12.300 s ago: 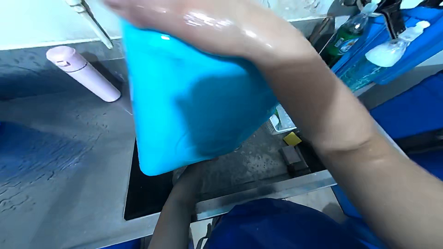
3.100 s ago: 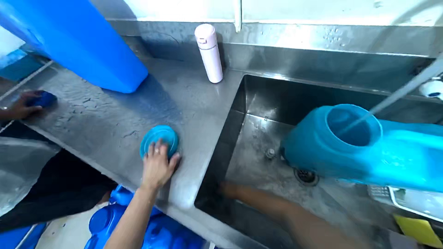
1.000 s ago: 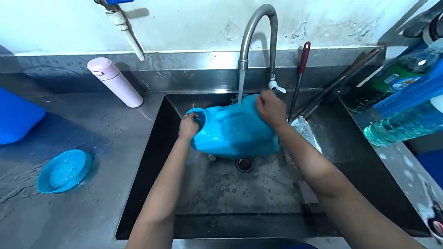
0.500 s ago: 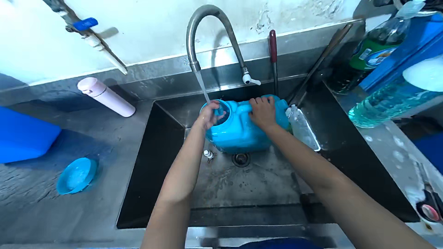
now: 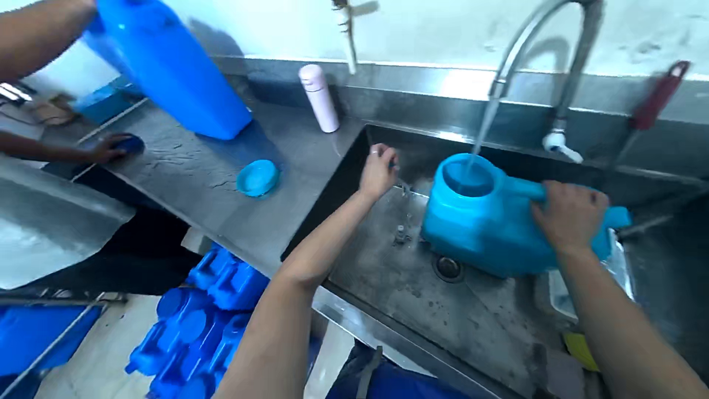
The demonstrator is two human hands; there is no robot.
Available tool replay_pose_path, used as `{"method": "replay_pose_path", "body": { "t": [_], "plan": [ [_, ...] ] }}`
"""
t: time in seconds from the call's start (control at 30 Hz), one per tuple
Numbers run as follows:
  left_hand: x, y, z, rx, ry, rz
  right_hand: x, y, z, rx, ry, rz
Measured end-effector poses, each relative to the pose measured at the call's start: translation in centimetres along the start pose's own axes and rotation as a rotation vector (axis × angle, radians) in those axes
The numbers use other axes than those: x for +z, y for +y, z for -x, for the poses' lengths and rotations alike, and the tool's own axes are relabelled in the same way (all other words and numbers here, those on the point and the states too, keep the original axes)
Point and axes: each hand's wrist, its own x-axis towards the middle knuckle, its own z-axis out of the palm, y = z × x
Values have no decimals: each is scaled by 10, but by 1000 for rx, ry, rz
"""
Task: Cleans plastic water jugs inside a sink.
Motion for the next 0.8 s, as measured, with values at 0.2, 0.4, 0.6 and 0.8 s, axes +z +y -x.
{"method": "replay_pose_path", "body": {
  "t": [0.2, 0.4, 0.6, 0.8],
  "plan": [
    [-142, -237, 61, -232, 127, -384, 0, -8, -7, 121, -67, 124],
    [-192, -315, 84, -347, 300, 108, -34, -114, -55, 204, -247, -366],
    [-210, -349, 80, -124, 161, -93, 6, -197, -97, 769, -185, -1192],
    [-158, -372, 124, -161, 520, -369, -27, -67, -71, 254, -426, -143]
  ]
}}
